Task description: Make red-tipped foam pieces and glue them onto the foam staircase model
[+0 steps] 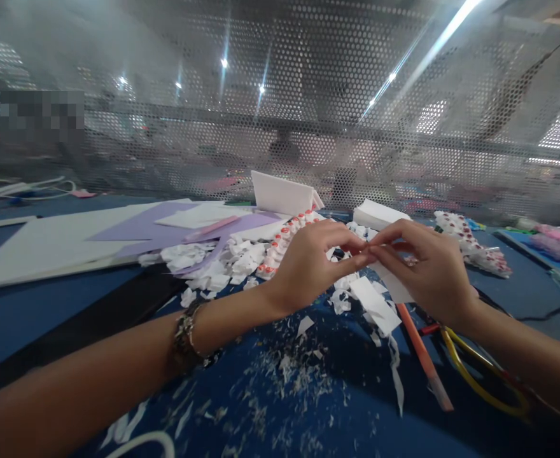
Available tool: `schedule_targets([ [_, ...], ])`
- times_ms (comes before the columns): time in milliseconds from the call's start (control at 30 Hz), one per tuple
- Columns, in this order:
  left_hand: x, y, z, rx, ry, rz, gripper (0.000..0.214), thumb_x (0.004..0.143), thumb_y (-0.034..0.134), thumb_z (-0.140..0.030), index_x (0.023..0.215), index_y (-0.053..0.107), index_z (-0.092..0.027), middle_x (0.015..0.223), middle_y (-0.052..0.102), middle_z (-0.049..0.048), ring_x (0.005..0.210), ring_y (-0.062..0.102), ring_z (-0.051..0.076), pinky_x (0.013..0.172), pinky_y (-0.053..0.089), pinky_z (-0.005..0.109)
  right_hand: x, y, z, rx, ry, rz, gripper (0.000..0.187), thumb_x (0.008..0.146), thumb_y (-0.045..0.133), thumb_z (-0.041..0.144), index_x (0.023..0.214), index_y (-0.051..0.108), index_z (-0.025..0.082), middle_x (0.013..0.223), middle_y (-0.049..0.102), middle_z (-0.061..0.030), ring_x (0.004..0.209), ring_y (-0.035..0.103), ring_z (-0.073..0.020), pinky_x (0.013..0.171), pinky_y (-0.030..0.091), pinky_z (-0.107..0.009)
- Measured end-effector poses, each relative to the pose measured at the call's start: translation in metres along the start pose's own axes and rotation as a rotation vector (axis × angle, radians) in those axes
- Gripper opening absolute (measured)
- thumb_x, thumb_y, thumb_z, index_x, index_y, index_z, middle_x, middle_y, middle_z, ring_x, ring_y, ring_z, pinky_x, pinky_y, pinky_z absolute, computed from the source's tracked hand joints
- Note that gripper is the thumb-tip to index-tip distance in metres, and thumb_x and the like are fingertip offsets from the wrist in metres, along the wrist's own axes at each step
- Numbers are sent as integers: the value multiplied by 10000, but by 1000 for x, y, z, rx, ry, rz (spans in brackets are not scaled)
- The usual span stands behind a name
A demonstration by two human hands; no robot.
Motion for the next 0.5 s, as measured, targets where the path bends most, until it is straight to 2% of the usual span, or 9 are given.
schedule_targets([
  [167,3,-8,-7,-43,56,-55,78,780,616,-204,773,669,-148,724,672,18,704,574,121,697,436,257,0,0,-11,244,158,34,96,796,570,284,764,585,194,725,611,-5,649,569,-94,556,471,-213],
  [300,5,-10,-3,-169,-4,-80,58,759,637,-178,764,682,-142,747,684,31,718,587,114,707,451,237,1,4,-21,488,288,61,130,763,609,306,760,602,176,693,592,1,572,527,-63,458,414,-168],
  [367,5,-10,0,-218,-21,-85,54,761,635,-173,772,684,-153,755,685,27,725,589,112,705,455,232,0,9,-24,601,333,74,128,754,622,296,760,599,170,688,584,6,569,517,-51,457,400,-152],
  [500,4,-10,-1,-262,29,-86,56,774,624,-177,784,676,-161,769,674,28,750,580,115,740,449,247,-3,17,-27,796,386,86,113,738,647,265,780,590,177,677,577,29,569,515,-31,478,395,-130],
])
Point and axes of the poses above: each hand's wrist, its own x-axis towards the middle knuckle, its own y-axis out of the palm, z = x × y, the point moved 9 cm from there along x, towards the middle knuckle
